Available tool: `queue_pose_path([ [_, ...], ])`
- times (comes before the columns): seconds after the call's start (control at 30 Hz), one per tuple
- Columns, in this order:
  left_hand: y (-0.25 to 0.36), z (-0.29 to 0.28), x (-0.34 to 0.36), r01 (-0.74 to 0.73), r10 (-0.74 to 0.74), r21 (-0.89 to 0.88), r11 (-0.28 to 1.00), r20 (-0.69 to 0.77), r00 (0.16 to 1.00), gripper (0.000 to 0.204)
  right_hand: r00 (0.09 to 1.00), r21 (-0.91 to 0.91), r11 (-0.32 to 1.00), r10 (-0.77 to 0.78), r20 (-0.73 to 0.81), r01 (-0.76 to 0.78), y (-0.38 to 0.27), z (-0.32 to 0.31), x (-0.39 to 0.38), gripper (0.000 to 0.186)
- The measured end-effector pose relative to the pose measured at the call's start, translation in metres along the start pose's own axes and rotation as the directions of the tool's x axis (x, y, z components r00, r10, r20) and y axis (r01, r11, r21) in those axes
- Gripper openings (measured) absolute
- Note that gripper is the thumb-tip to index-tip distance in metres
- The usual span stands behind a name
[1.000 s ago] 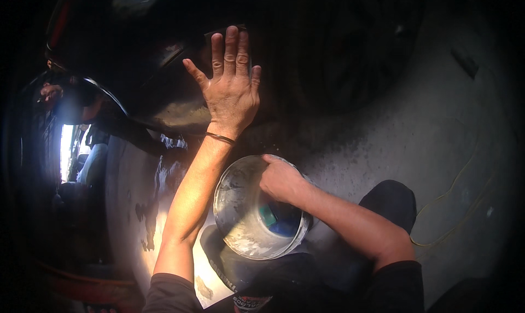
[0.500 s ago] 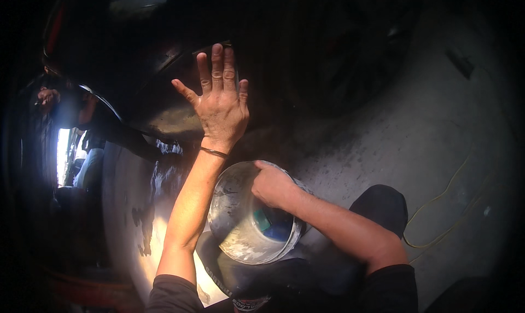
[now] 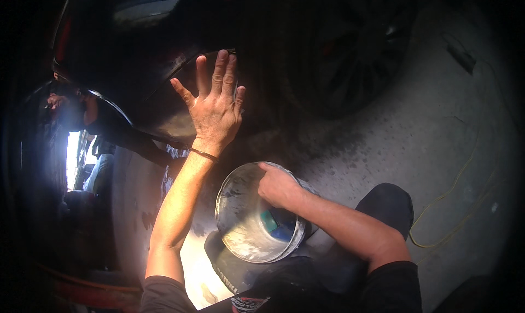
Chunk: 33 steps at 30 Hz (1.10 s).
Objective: The person dips sandpaper into a bucket of water and sands the exterior panel of a car, touching and wiping the surface by hand.
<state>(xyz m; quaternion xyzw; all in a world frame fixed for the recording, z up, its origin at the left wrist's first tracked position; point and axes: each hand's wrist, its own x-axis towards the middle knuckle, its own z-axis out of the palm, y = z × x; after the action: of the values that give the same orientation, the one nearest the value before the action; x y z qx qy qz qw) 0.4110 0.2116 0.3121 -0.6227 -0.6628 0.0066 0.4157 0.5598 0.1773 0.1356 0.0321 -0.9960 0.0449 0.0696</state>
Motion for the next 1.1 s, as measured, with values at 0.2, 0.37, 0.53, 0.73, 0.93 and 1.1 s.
queue_pose_path([
  [0.2,0.001,-0.019,0.022,-0.023,0.023,-0.002,1.000,0.001,1.000,0.062,0.999,-0.042,0.999,-0.007,0.052,0.009,-0.001,-0.002,0.001,0.020],
  [0.37,-0.049,-0.021,-0.007,-0.086,0.086,0.023,0.996,-0.006,0.996,0.064,0.998,0.016,1.000,-0.022,-0.064,0.023,0.000,0.009,0.001,0.023],
  [0.53,-0.031,-0.032,0.032,-0.160,0.158,-0.047,0.986,-0.051,0.986,0.058,0.998,0.034,0.999,-0.006,-0.069,0.008,0.002,0.010,0.004,0.022],
  [0.73,-0.079,-0.036,0.004,-0.229,0.230,0.032,0.973,-0.010,0.973,0.056,0.997,0.089,0.996,0.017,-0.074,-0.011,0.001,0.010,0.007,0.018],
  [0.93,-0.049,-0.034,0.051,-0.338,0.334,-0.024,0.941,-0.091,0.938,0.051,0.992,0.061,0.998,-0.004,-0.123,0.012,0.003,0.011,0.007,0.023],
  [1.1,-0.058,-0.026,0.013,-0.245,0.248,0.044,0.968,-0.065,0.967,0.058,0.993,0.088,0.996,0.000,-0.121,0.011,0.003,0.009,0.006,0.023],
])
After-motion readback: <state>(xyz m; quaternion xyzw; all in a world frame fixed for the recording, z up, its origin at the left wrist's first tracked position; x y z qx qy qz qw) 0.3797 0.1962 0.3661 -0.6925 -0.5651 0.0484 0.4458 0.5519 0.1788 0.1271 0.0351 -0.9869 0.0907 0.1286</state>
